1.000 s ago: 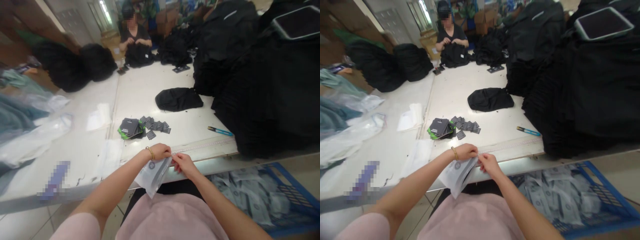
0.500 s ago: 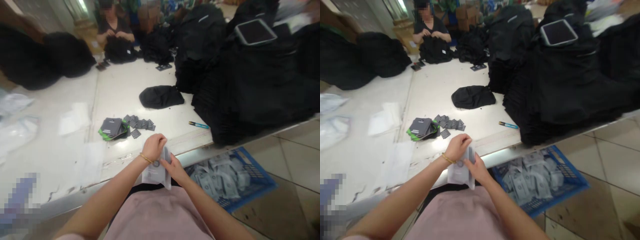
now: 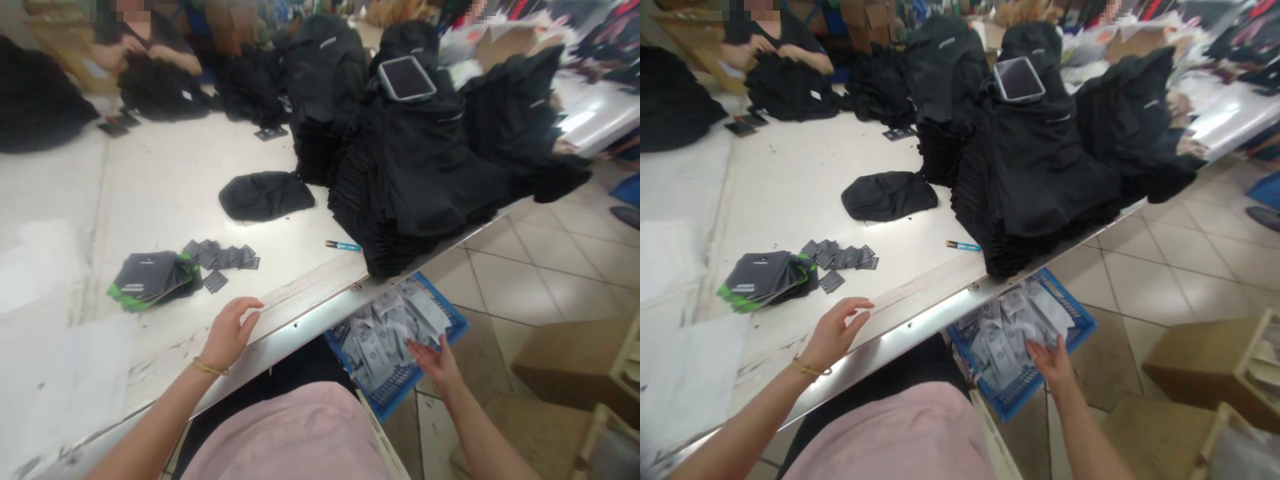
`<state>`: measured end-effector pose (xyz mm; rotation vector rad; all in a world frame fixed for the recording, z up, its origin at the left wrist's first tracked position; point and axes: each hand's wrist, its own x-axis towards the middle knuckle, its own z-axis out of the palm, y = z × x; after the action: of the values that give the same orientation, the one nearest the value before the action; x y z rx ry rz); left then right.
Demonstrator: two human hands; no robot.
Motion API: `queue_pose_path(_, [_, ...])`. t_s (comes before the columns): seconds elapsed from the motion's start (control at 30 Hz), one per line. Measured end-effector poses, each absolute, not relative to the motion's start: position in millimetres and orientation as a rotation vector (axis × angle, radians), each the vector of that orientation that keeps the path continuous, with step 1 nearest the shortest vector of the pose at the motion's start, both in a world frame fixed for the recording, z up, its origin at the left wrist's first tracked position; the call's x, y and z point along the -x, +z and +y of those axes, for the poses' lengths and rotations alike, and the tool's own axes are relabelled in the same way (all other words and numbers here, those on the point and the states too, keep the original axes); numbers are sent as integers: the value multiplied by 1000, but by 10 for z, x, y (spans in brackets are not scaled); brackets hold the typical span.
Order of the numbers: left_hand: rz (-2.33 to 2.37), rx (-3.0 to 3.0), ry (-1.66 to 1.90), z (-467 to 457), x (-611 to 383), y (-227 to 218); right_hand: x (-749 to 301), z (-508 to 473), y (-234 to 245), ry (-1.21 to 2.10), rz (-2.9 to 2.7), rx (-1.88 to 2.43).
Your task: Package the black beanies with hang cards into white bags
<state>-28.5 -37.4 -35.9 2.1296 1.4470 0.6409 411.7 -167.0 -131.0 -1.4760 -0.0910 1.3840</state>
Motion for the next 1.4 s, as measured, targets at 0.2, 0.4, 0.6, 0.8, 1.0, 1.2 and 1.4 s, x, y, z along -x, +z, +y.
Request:
queue_pose_path(0.2, [1436, -2242, 610, -121, 322, -275, -3725, -1284, -1143, 1637, -165, 1362])
queue_pose_path(0.4, [1622, -2314, 599, 832, 407, -185, -3070, -311, -554, 1756, -860, 1316])
queue_pose_path(0.6, [1840, -2353, 283, 1884, 234, -343, -2375, 1329, -572, 1030, -1452, 1631])
queue_pose_path(0.8, [1825, -2364, 183, 2394, 221, -610, -2429, 2503, -734, 644, -1488, 1716])
queue_pose_path(1.0, [1919, -2229, 275, 2808, 236, -540, -2366, 3192, -571, 572, -1378, 1643])
queue_pose_path(1.2, [2159, -2080, 840, 3125, 285, 534, -2126, 3423, 345, 483, -1129, 1435])
queue_pose_path(1.4, [1440, -2792, 609, 2042, 482, 1647, -2377, 2057, 1178, 124, -1488, 1189])
